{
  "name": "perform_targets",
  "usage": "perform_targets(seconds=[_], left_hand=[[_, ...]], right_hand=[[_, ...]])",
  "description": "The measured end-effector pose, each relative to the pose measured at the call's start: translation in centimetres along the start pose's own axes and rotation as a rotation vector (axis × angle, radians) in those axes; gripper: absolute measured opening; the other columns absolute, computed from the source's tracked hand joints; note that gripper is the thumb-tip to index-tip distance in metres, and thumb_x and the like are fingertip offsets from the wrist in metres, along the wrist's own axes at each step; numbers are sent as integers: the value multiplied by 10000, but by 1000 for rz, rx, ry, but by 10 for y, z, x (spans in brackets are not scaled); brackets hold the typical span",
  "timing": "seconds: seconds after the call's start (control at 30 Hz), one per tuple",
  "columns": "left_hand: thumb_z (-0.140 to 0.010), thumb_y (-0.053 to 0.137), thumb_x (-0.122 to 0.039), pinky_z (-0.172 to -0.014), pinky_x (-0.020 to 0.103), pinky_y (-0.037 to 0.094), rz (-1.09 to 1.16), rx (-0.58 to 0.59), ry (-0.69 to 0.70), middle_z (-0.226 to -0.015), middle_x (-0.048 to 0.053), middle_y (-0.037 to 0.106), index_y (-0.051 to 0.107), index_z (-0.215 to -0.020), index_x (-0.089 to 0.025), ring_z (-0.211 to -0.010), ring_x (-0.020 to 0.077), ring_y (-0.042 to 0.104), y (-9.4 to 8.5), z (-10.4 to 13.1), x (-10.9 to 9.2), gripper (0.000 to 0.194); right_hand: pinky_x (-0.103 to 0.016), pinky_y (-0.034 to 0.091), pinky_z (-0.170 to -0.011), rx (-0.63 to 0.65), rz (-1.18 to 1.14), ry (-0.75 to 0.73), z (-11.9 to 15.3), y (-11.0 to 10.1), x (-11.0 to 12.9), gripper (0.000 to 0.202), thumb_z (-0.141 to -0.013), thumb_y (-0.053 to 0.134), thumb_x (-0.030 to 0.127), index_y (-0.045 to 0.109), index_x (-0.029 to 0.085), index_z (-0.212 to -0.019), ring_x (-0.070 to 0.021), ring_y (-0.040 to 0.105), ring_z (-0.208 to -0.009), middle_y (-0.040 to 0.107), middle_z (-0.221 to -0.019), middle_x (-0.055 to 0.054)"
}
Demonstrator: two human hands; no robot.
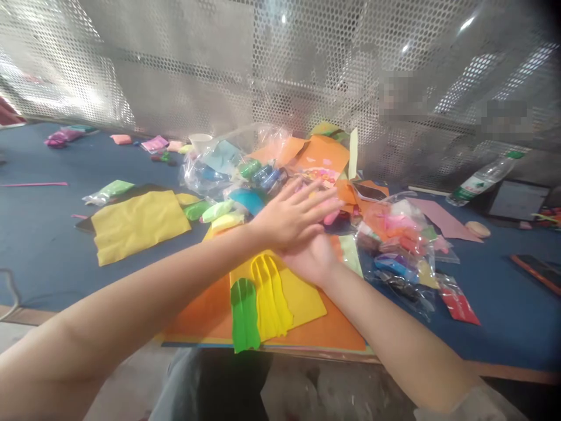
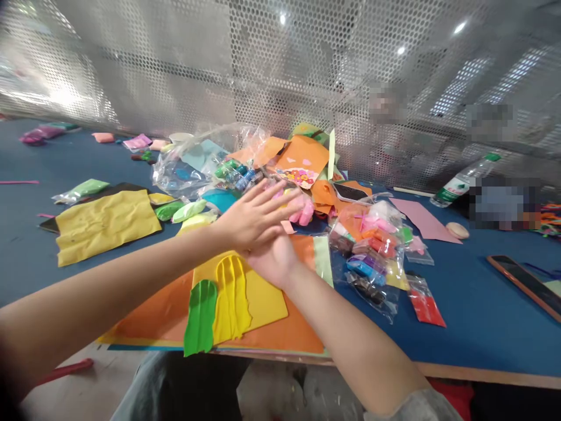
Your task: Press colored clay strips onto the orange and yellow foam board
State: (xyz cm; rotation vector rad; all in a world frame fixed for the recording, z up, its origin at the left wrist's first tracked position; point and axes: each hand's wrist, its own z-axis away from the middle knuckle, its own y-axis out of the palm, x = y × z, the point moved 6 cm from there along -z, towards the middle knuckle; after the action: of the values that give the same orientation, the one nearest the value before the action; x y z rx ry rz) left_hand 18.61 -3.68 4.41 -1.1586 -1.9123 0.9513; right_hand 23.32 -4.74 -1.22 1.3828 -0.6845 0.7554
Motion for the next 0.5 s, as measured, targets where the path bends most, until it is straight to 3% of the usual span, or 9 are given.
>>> perform_targets(seconds=[0.1, 0.2, 0.3, 0.4, 0.5], left_hand=[[-970, 318, -468, -1190, 495, 86, -9, 51, 16, -1523, 64, 342, 342, -1459, -192, -1442, 257, 222, 1, 6, 7, 562], [-965, 303, -498, -1198, 394, 143, 84, 99, 164, -1507, 90, 365, 347, -1453, -132, -1428, 212, 270, 4, 19, -8, 612], [-975, 324, -437, -1202, 416, 119, 87, 76, 48, -1508, 66, 365, 348, -1453, -156, -1437, 212, 243, 4, 25, -3, 555], [-985, 340, -309, -1190, 462, 159, 70, 38, -123, -1461, 48, 447, 425, -1403, -188, -1412, 211, 307, -4, 30, 13, 443], [-980, 346, -201, -1178, 396, 227, 119, -45, -39, -1332, 15, 591, 550, -1276, -231, -1317, 148, 456, -19, 33, 12, 361]], right_hand=[[-379, 487, -948, 56, -162, 12, -1, -1, 14, 336, -859, 468, 512, 660, 295, -1030, -185, 562, -1202, 658, -1206, 7], [-356, 488, -940, 92, -284, 36, 0, 2, 16, 414, -883, 418, 568, 628, 283, -1098, -174, 588, -1156, 658, -1205, -1], [-306, 523, -834, 128, -280, 189, 2, 9, 2, 418, -900, 410, 566, 625, 271, -1103, -153, 647, -988, 697, -1080, -7], [-238, 524, -759, 117, -288, 165, 1, 9, 4, 422, -902, 407, 582, 642, 269, -1062, -124, 644, -888, 705, -1019, 0], [-243, 525, -786, 86, -335, 81, 0, 6, 16, 466, -923, 341, 573, 642, 250, -1071, -132, 634, -963, 675, -1140, -19]])
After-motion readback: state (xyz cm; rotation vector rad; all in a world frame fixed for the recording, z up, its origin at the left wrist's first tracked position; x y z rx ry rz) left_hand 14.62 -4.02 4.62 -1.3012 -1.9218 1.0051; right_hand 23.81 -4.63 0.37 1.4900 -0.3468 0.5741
